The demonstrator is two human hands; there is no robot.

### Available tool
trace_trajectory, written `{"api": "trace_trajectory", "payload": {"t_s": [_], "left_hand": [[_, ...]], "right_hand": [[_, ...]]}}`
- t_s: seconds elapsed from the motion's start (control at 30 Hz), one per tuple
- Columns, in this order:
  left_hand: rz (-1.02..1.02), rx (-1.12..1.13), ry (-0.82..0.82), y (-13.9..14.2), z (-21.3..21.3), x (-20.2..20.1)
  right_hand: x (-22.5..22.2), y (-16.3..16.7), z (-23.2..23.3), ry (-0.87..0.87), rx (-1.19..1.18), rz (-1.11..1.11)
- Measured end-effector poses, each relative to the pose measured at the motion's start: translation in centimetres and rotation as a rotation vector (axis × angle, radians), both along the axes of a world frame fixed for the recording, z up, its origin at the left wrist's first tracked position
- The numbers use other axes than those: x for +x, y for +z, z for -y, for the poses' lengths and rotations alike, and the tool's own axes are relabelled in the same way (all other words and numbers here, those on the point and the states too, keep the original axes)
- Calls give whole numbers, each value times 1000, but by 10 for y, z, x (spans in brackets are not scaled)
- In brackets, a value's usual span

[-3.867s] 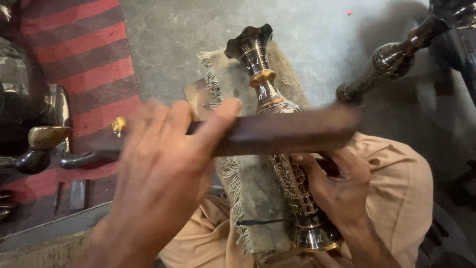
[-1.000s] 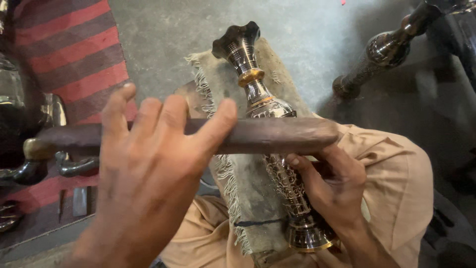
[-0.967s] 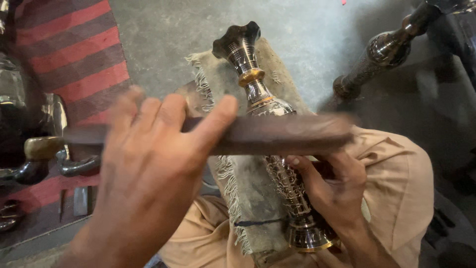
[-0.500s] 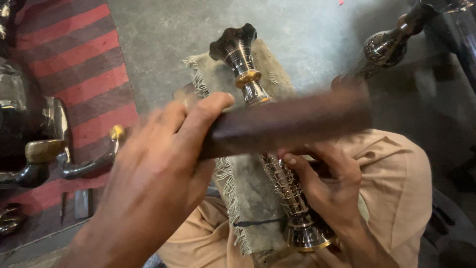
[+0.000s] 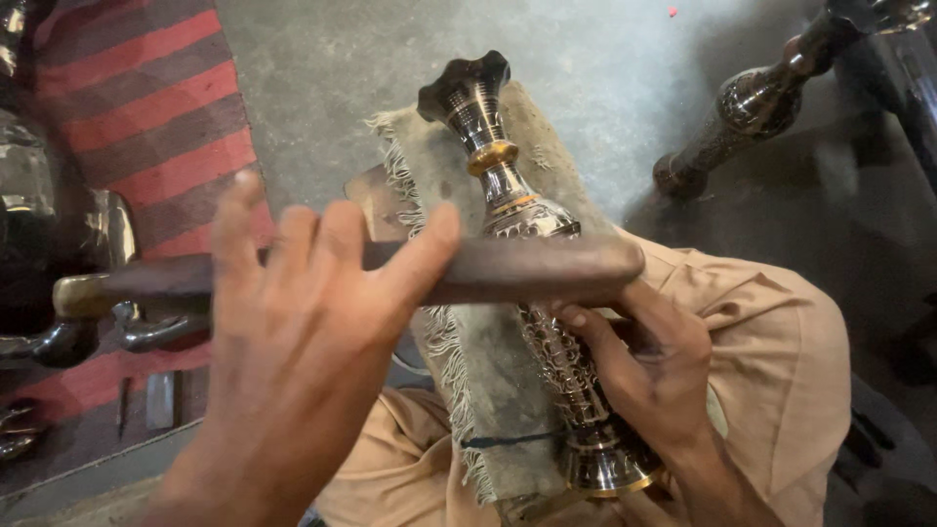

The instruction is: The person uses a wooden mallet and a metal punch to engrave a decorative pattern onto a silver vase. The vase is held steady on a cloth-covered block while the person repeatedly strikes the punch to create indentations in the metal surface.

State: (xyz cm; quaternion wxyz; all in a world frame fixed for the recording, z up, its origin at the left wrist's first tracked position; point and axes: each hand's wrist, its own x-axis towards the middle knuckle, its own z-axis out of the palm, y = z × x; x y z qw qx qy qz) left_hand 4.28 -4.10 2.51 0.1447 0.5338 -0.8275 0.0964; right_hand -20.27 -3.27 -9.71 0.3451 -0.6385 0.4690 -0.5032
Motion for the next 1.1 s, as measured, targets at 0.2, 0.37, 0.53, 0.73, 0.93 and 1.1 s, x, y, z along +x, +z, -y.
{"api": "trace_trajectory", "payload": {"t_s": [0.2, 0.37, 0.53, 0.73, 0.93, 1.1], "left_hand": [[-79, 75, 44, -15, -1, 5], [-398, 130, 29, -39, -24, 14], [-1125, 486, 122, -87, -37, -3], [-885, 354, 87, -94, -54, 22], [-396, 74, 85, -62, -52, 35], [-519, 167, 68, -59, -51, 41]], "right_hand": [[-2, -5, -1, -41, 42, -57], [1, -7, 3, -10, 113, 220], [6, 8, -4, 59, 106, 78], [19, 13, -13, -18, -31, -233], [17, 4, -13, -109, -137, -421], [8, -11, -13, -21, -209, -345]]}}
